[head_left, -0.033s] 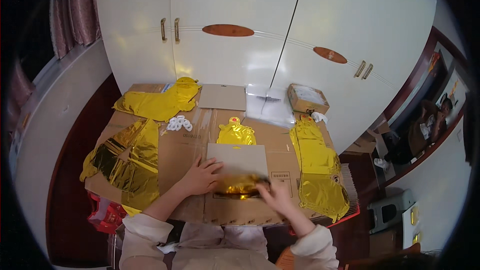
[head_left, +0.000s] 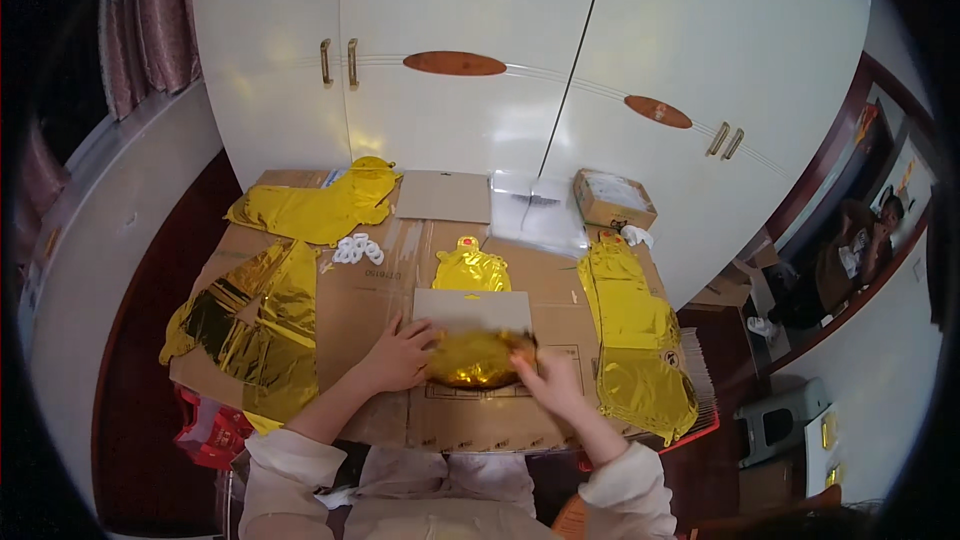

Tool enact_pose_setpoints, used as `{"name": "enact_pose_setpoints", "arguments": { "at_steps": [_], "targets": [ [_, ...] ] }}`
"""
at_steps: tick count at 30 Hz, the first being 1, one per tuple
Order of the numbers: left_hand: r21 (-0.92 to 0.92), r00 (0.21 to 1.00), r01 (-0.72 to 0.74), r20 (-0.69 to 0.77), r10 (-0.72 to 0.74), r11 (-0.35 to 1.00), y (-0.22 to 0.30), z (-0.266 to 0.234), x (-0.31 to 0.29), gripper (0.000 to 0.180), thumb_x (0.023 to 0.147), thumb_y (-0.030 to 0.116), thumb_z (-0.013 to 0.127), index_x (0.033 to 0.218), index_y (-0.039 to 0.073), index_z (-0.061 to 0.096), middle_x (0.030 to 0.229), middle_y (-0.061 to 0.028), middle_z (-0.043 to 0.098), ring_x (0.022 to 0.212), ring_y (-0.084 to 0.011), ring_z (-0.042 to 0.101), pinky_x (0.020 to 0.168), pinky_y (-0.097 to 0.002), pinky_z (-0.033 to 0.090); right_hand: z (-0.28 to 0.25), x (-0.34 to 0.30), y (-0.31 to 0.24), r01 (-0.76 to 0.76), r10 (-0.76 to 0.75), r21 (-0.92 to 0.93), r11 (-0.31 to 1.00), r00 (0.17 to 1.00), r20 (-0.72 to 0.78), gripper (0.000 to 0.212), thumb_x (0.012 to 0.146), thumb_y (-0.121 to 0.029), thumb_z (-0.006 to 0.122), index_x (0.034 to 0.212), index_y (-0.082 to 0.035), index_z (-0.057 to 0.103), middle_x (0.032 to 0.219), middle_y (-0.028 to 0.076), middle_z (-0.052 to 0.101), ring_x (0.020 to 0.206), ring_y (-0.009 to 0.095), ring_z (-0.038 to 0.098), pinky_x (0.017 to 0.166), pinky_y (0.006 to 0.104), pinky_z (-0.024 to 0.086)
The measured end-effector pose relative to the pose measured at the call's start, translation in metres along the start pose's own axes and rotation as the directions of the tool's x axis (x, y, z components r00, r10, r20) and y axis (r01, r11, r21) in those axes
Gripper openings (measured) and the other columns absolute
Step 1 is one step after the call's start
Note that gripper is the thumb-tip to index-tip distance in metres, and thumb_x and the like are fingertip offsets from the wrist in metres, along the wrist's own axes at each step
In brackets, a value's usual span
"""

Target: Folding gold-colored foil decorations and placing them into cardboard boxes for packaging.

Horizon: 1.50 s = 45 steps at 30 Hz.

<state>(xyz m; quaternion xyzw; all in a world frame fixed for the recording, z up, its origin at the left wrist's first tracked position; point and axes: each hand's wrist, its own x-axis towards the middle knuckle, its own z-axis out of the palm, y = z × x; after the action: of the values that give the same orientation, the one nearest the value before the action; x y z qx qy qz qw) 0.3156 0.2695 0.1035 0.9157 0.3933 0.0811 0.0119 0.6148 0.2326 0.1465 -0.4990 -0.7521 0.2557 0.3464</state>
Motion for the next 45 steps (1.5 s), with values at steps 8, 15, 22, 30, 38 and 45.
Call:
{"name": "enact_pose_setpoints", "arguments": {
  "at_steps": [8, 15, 22, 30, 38, 45],
  "targets": [
    [-0.004, 1.000, -0.001, 0.021, 0.001, 1.000, -0.003, 0.001, 0.003, 0.041, 0.093, 0.028, 0.051, 0.131, 0.013, 0.055, 0.140, -0.0065, 0.049, 0.140, -0.0237, 0.035, 0.113, -0.0612, 0.024, 0.024, 0.063, 0.044, 0.052, -0.059, -0.145, 0.988, 0.997, -0.043, 0.024, 0.086, -0.024, 0.070, 0.089, -0.002, 0.063, 0.083, 0.014, 0.064, 0.076, 0.033, 0.062, 0.070, 0.0412, 0.049],
    [0.071, 0.999, -0.028, -0.037, 0.031, 0.997, -0.007, 0.010, 0.000, 0.041, 0.093, 0.026, 0.050, 0.130, 0.008, 0.054, 0.137, -0.0073, 0.052, 0.138, -0.0217, 0.038, 0.112, -0.0588, 0.027, 0.042, 0.061, 0.065, 0.170, -0.211, -0.282, 0.944, 0.970, -0.119, 0.030, 0.084, -0.025, 0.071, 0.103, -0.004, 0.065, 0.109, 0.015, 0.065, 0.104, 0.037, 0.060, 0.091, 0.0450, 0.046],
    [0.049, 0.921, 0.268, -0.307, -0.240, 0.962, 0.036, -0.024, -0.004, 0.043, 0.088, 0.020, 0.055, 0.123, -0.004, 0.053, 0.135, -0.0190, 0.053, 0.131, -0.0330, 0.046, 0.106, -0.0486, 0.038, 0.045, 0.058, 0.070, 0.103, -0.140, -0.267, 0.958, 0.983, -0.123, 0.034, 0.085, -0.025, 0.069, 0.110, -0.002, 0.063, 0.124, 0.026, 0.060, 0.113, 0.039, 0.059, 0.095, 0.0446, 0.048],
    [-0.068, 0.998, 0.037, -0.049, -0.040, 0.997, 0.123, -0.008, -0.012, 0.070, 0.092, 0.050, 0.054, 0.144, 0.006, 0.041, 0.149, -0.0221, 0.036, 0.140, -0.0423, 0.031, 0.113, -0.0587, 0.025, 0.029, 0.055, 0.038, -0.053, 0.046, -0.140, 0.989, 0.997, -0.058, 0.044, 0.085, -0.018, 0.066, 0.125, -0.004, 0.054, 0.117, 0.022, 0.062, 0.111, 0.040, 0.058, 0.095, 0.0453, 0.047],
    [-0.021, 0.998, 0.068, 0.013, -0.067, 0.997, 0.119, 0.002, -0.009, 0.080, 0.090, 0.069, 0.044, 0.149, 0.015, 0.039, 0.154, -0.0205, 0.031, 0.142, -0.0478, 0.023, 0.112, -0.0671, 0.016, 0.041, 0.057, 0.057, 0.085, -0.128, -0.241, 0.967, 0.978, -0.167, 0.054, 0.083, -0.014, 0.063, 0.135, -0.005, 0.049, 0.137, 0.023, 0.050, 0.119, 0.042, 0.053, 0.098, 0.0475, 0.045],
    [-0.002, 0.997, 0.073, 0.019, -0.073, 0.997, 0.120, 0.004, -0.008, 0.086, 0.086, 0.074, 0.045, 0.148, 0.015, 0.039, 0.154, -0.0206, 0.031, 0.142, -0.0499, 0.022, 0.111, -0.0689, 0.014, 0.043, 0.072, 0.079, 0.113, -0.192, -0.553, 0.826, 0.978, -0.087, 0.057, 0.082, -0.022, 0.063, 0.135, -0.006, 0.049, 0.141, 0.022, 0.048, 0.120, 0.037, 0.053, 0.097, 0.0487, 0.045]
  ]
}}
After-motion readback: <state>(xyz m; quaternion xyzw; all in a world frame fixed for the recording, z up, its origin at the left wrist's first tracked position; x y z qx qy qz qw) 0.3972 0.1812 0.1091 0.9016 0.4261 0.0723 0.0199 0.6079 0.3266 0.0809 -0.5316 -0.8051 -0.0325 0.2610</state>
